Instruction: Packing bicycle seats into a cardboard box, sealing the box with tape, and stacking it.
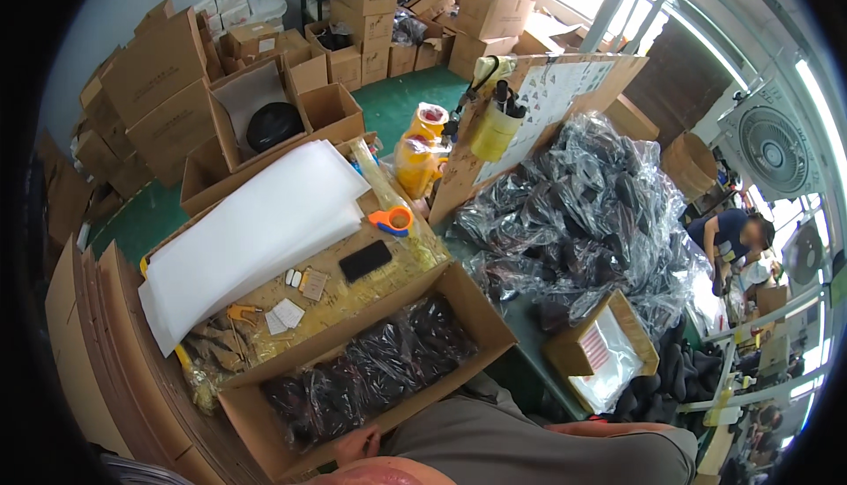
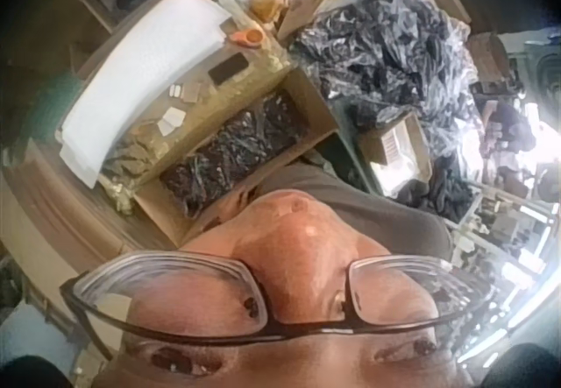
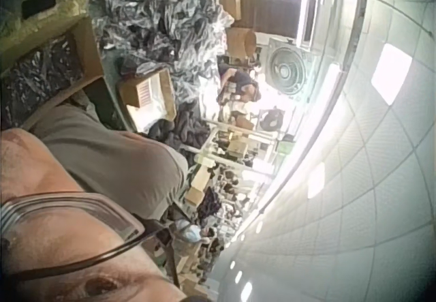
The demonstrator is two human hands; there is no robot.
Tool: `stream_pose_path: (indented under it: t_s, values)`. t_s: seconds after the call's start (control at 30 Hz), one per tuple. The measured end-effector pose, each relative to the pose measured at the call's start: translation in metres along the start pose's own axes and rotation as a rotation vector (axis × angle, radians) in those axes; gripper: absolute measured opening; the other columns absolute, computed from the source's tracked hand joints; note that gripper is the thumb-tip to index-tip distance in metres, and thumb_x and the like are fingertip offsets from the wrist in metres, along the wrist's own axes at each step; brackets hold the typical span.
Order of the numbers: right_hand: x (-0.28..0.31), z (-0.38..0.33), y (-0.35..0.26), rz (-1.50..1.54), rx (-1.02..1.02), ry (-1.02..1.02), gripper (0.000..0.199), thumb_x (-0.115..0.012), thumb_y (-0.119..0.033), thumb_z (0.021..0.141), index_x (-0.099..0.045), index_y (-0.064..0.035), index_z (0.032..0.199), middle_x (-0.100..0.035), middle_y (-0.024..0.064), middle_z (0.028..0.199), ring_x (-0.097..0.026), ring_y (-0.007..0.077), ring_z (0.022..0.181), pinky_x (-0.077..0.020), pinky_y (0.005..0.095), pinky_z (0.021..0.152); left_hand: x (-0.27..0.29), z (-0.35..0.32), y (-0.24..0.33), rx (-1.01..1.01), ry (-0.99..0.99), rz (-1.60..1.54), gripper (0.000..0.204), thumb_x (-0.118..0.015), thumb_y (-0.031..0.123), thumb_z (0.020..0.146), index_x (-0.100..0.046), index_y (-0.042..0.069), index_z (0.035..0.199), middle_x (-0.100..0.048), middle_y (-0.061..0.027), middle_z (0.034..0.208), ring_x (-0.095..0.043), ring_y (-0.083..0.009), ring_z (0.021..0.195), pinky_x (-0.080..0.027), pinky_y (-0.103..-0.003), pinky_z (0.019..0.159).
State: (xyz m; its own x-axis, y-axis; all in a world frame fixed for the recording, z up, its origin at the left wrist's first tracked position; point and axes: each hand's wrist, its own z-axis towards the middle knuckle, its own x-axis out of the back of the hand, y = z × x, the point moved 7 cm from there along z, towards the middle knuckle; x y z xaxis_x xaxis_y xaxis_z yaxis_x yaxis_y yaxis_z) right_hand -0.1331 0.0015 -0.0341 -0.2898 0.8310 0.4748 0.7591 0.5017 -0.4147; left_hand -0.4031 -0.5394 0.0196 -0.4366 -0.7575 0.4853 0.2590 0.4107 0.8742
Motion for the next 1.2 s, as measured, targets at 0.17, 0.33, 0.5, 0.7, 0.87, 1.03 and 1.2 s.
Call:
stream_pose_path:
  t_s: [0.17, 0.33, 0.5, 0.7, 0.87, 1.03, 1.2]
  values:
    - [0.005, 0.007, 0.005, -0.039, 0.001, -0.002, 0.072, -0.079, -0.033, 0.087, -0.055, -0.0142, 0.152, -0.054, 0.0210, 0.153, -0.046, 0.0353, 0.146, -0.0368, 0.0470, 0.120, -0.009, -0.086, -0.025, -0.192, 0.090, 0.018, 0.026, -0.075, 0.014, 0.097, -0.073, 0.008, 0.122, -0.073, -0.0133, 0.091, -0.062, -0.0243, 0.072, -0.052, -0.037, 0.067]
    - [0.011, 0.008, 0.019, -0.085, 0.000, -0.017, 0.071, -0.078, -0.033, 0.087, -0.055, -0.0140, 0.151, -0.055, 0.0210, 0.152, -0.047, 0.0355, 0.145, -0.0376, 0.0468, 0.120, -0.048, -0.211, -0.102, 0.164, -0.065, 0.010, 0.038, -0.065, 0.027, 0.105, -0.067, 0.002, 0.135, -0.060, -0.0137, 0.078, -0.048, -0.0257, 0.063, -0.046, -0.039, 0.065]
    - [0.006, 0.006, 0.045, -0.120, -0.008, -0.078, 0.069, -0.078, -0.032, 0.087, -0.056, -0.0139, 0.150, -0.056, 0.0210, 0.151, -0.048, 0.0357, 0.144, -0.0384, 0.0465, 0.119, -0.077, -0.231, -0.108, 0.227, -0.075, -0.094, 0.037, -0.064, 0.028, 0.106, -0.067, 0.003, 0.134, -0.061, -0.0125, 0.081, -0.050, -0.0244, 0.067, -0.047, -0.038, 0.066]
    - [-0.049, -0.060, 0.121, -0.151, -0.073, -0.342, 0.067, -0.077, -0.032, 0.088, -0.057, -0.0137, 0.149, -0.057, 0.0210, 0.149, -0.050, 0.0360, 0.143, -0.0393, 0.0462, 0.118, -0.093, -0.343, -0.028, 0.493, -0.108, -0.226, 0.036, -0.064, 0.029, 0.106, -0.067, 0.005, 0.133, -0.063, -0.0106, 0.087, -0.053, -0.0225, 0.073, -0.048, -0.038, 0.069]
    - [-0.102, -0.143, 0.188, -0.180, -0.117, -0.652, 0.065, -0.077, -0.031, 0.088, -0.058, -0.0136, 0.149, -0.058, 0.0209, 0.148, -0.051, 0.0362, 0.141, -0.0401, 0.0459, 0.117, -0.097, -0.450, 0.081, 0.802, -0.077, -0.305, 0.036, -0.063, 0.030, 0.107, -0.067, 0.006, 0.133, -0.065, -0.0090, 0.092, -0.055, -0.0209, 0.077, -0.049, -0.037, 0.072]
    - [-0.109, -0.156, 0.231, -0.219, -0.090, -0.800, 0.064, -0.076, -0.030, 0.089, -0.059, -0.0134, 0.148, -0.059, 0.0209, 0.147, -0.052, 0.0364, 0.140, -0.0409, 0.0457, 0.117, -0.131, -0.451, 0.106, 0.931, 0.019, -0.395, 0.035, -0.063, 0.031, 0.107, -0.067, 0.007, 0.132, -0.067, -0.0074, 0.096, -0.058, -0.0193, 0.082, -0.050, -0.037, 0.074]
    - [-0.106, -0.155, 0.267, -0.260, -0.061, -0.877, 0.062, -0.076, -0.030, 0.089, -0.059, -0.0133, 0.147, -0.061, 0.0209, 0.145, -0.053, 0.0366, 0.139, -0.0417, 0.0454, 0.116, -0.171, -0.419, 0.090, 0.985, 0.119, -0.507, 0.034, -0.062, 0.032, 0.108, -0.067, 0.008, 0.131, -0.069, -0.0059, 0.101, -0.061, -0.0177, 0.087, -0.050, -0.037, 0.077]
